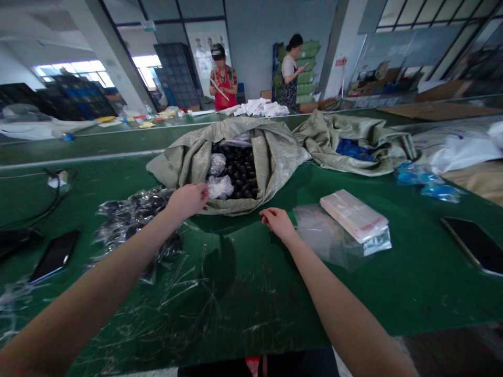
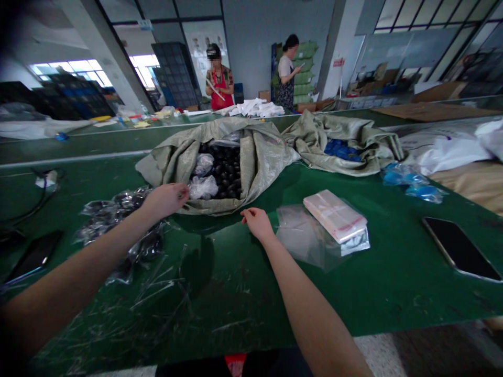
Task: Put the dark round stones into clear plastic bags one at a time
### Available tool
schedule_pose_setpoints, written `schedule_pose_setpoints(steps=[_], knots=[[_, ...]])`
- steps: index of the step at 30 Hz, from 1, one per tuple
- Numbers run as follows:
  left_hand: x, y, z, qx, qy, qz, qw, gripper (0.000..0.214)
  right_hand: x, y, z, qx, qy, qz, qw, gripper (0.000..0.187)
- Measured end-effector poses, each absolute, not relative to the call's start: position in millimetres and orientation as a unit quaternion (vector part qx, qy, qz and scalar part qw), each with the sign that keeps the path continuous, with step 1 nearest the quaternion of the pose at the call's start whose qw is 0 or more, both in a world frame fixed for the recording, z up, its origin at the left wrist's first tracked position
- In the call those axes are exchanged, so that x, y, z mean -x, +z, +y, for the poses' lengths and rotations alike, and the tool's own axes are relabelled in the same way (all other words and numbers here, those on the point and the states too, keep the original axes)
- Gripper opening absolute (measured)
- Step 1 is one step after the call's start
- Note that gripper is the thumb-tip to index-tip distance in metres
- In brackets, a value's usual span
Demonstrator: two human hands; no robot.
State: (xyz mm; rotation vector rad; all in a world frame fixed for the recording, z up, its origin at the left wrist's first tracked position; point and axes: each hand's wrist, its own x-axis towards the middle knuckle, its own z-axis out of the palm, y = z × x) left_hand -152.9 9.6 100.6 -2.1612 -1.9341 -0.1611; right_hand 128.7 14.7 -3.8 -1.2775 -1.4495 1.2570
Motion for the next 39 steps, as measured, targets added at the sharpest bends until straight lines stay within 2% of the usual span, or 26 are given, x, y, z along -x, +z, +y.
schedule_pose_setpoints(steps=[5,9,13,16,19,23,28,32,35,37,39], knots=[[68.6,71.5,78.5,0.801,-0.069,-0.594,0.012,0.038,-149.1,10.1,11.2,0.61,0.224,-0.675,0.35,0.022],[53.8,53.3,114.1,0.801,-0.056,-0.59,-0.082,0.034,-174.4,18.0,9.2,0.73,0.055,-0.62,0.282,0.018],[57.5,62.3,112.0,0.809,-0.096,-0.57,-0.107,0.025,-195.7,14.9,13.2,0.778,0.074,-0.565,0.265,0.022],[59.9,84.8,86.1,0.781,-0.187,-0.594,-0.052,0.033,-202.8,10.9,15.6,0.777,0.099,-0.567,0.253,0.02],[62.3,94.5,43.6,0.771,-0.226,-0.594,-0.036,0.041,-204.8,9.0,16.5,0.774,0.093,-0.571,0.256,0.023],[69.9,62.8,-14.2,0.806,-0.202,-0.54,-0.133,0.038,-205.4,11.0,19.2,0.766,0.045,-0.584,0.266,0.025],[85.9,26.2,-44.2,0.809,-0.165,-0.543,-0.155,0.035,-198.3,14.3,26.1,0.635,-0.027,-0.674,0.376,0.03],[85.6,36.3,-47.7,0.824,-0.096,-0.537,-0.156,0.056,-182.4,11.9,24.7,0.505,-0.003,-0.727,0.465,0.028],[77.8,42.6,-48.0,0.843,-0.085,-0.504,-0.168,0.043,-171.1,10.6,17.7,0.448,0.019,-0.743,0.496,0.027],[72.7,41.7,-46.1,0.823,-0.115,-0.511,-0.221,0.034,-166.1,10.8,12.2,0.426,0.031,-0.75,0.505,0.026],[68.5,39.2,-42.1,0.759,-0.184,-0.537,-0.318,0.036,-162.8,11.3,7.6,0.412,0.036,-0.758,0.505,0.026]])
